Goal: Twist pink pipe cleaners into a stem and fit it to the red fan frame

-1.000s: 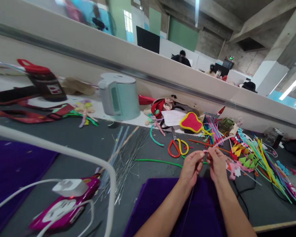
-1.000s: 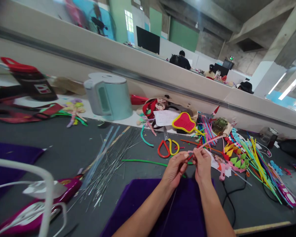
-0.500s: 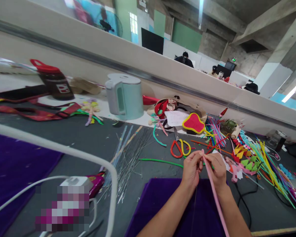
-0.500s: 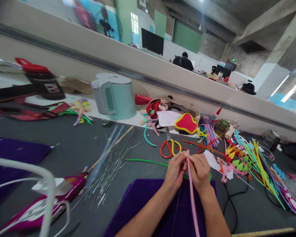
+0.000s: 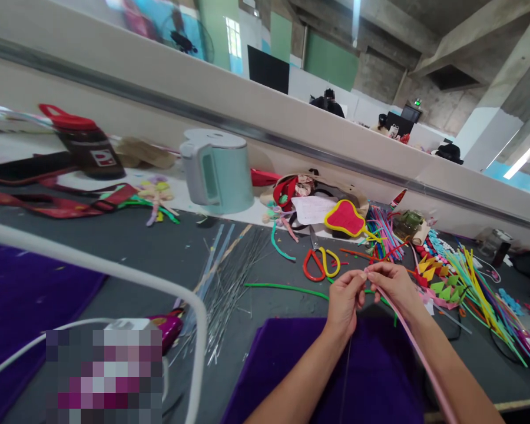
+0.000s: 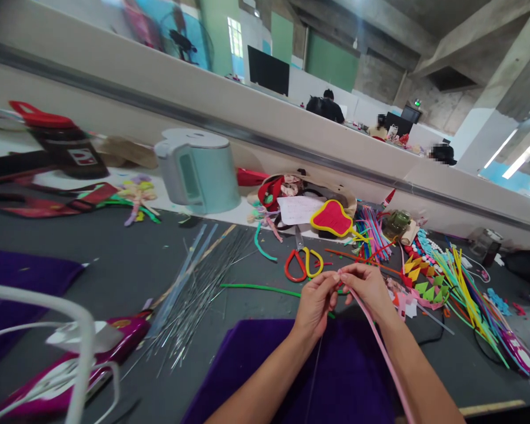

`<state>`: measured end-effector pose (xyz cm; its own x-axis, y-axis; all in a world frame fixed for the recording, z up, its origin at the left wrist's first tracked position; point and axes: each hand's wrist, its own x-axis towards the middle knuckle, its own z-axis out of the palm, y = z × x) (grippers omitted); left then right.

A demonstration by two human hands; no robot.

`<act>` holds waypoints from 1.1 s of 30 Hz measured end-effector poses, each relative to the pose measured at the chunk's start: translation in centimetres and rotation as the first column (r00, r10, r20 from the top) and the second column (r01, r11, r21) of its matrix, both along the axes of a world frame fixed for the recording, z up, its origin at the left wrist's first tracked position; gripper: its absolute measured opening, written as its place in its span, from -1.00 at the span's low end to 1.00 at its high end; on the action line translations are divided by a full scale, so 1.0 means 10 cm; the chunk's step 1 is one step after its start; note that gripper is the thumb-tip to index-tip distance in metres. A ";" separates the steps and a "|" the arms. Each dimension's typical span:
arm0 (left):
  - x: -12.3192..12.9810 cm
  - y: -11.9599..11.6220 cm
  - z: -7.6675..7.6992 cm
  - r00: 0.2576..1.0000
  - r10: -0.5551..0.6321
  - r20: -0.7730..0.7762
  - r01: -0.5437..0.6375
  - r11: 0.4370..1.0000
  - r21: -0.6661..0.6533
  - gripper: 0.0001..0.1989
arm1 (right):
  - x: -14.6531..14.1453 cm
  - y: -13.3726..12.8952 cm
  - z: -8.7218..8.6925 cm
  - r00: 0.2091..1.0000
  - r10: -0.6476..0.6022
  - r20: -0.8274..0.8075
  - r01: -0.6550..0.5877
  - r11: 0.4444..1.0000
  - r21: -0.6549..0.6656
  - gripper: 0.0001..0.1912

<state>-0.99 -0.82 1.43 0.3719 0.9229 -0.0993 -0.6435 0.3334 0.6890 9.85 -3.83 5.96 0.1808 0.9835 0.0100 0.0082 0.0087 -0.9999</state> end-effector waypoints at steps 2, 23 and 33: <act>0.01 -0.01 -0.01 0.997 0.051 -0.052 -0.050 0.998 0.031 -0.76 | -0.02 0.00 0.02 1.000 -0.010 0.019 0.010 1.000 -0.008 -0.77; -0.02 -0.14 0.10 0.999 0.021 -0.038 -0.016 0.991 0.130 -0.75 | -0.13 0.01 0.02 0.915 -0.295 0.274 0.230 0.941 0.248 -0.80; -0.27 -0.31 0.31 0.694 -0.596 0.404 0.682 0.723 -0.106 -0.89 | -0.04 -0.28 0.07 0.964 0.046 -0.264 -0.007 0.989 0.146 -0.72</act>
